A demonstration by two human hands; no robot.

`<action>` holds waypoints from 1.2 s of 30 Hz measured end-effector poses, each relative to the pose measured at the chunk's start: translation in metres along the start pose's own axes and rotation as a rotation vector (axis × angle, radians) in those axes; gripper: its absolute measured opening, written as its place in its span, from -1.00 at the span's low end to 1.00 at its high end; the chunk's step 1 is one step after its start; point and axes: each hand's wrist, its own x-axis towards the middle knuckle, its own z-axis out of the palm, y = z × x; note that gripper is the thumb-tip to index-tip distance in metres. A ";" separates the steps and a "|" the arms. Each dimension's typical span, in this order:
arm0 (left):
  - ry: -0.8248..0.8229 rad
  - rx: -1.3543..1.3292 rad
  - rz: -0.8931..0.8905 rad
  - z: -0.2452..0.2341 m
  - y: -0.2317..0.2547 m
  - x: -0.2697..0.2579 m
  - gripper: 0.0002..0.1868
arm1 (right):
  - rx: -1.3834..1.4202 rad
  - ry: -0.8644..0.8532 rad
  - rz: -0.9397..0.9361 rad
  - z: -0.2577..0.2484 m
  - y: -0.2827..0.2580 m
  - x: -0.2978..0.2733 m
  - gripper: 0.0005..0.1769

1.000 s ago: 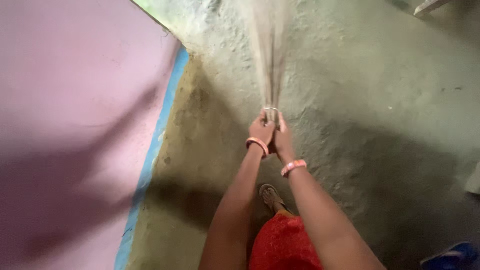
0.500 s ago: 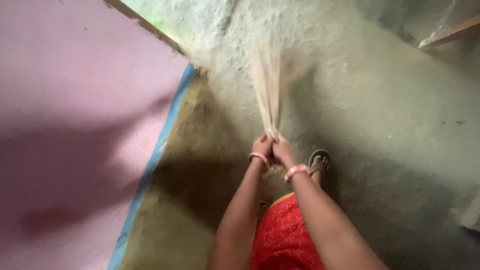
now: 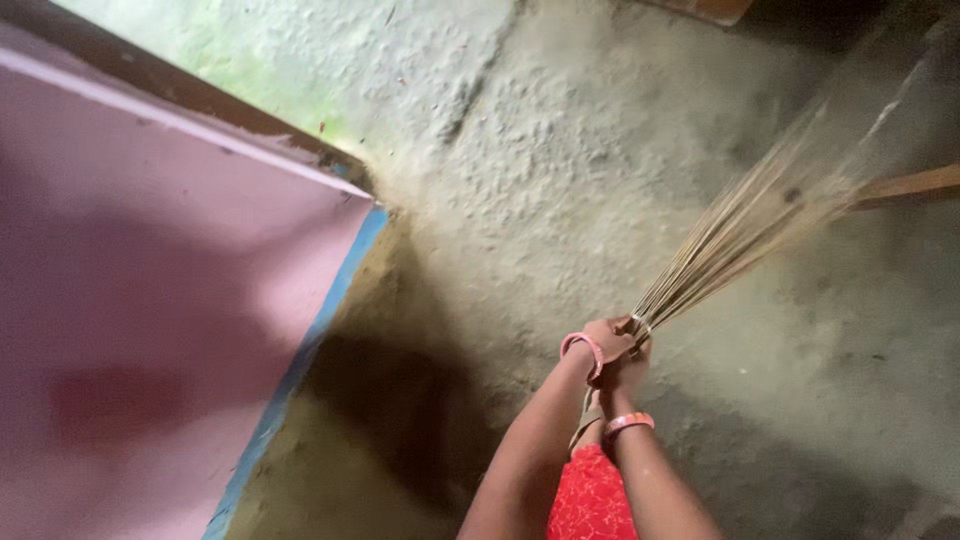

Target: The person sweeps the floor using a broom by hand, moving from inside a room to an outdoor entryway area.

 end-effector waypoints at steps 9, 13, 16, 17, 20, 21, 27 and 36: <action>0.519 -0.815 -0.200 0.011 -0.058 0.039 -0.29 | -1.076 -0.420 0.212 0.027 -0.010 0.091 -0.28; 0.685 -1.154 -0.093 0.001 -0.044 0.050 -0.21 | -1.223 -0.536 0.168 0.058 -0.057 0.095 -0.18; 0.626 -1.017 0.020 -0.006 -0.019 0.053 -0.24 | -0.950 -0.429 -0.063 0.057 -0.076 0.089 -0.22; 0.588 -0.795 0.050 -0.008 -0.010 0.054 -0.28 | -0.866 -0.295 -0.038 0.052 -0.079 0.086 -0.26; 0.333 -0.351 0.136 -0.007 0.019 0.069 -0.29 | -0.628 -0.054 -0.045 0.033 -0.074 0.085 -0.45; 0.327 -0.354 0.141 -0.006 0.031 0.080 -0.29 | -0.468 0.044 -0.082 0.026 -0.070 0.092 -0.59; -0.009 -0.103 -0.177 -0.013 0.039 0.150 -0.41 | -0.236 0.006 0.307 0.015 -0.044 0.165 -0.64; 0.624 -0.974 -0.117 -0.092 -0.027 0.136 -0.31 | -1.146 -0.522 -0.010 0.147 -0.062 0.183 -0.23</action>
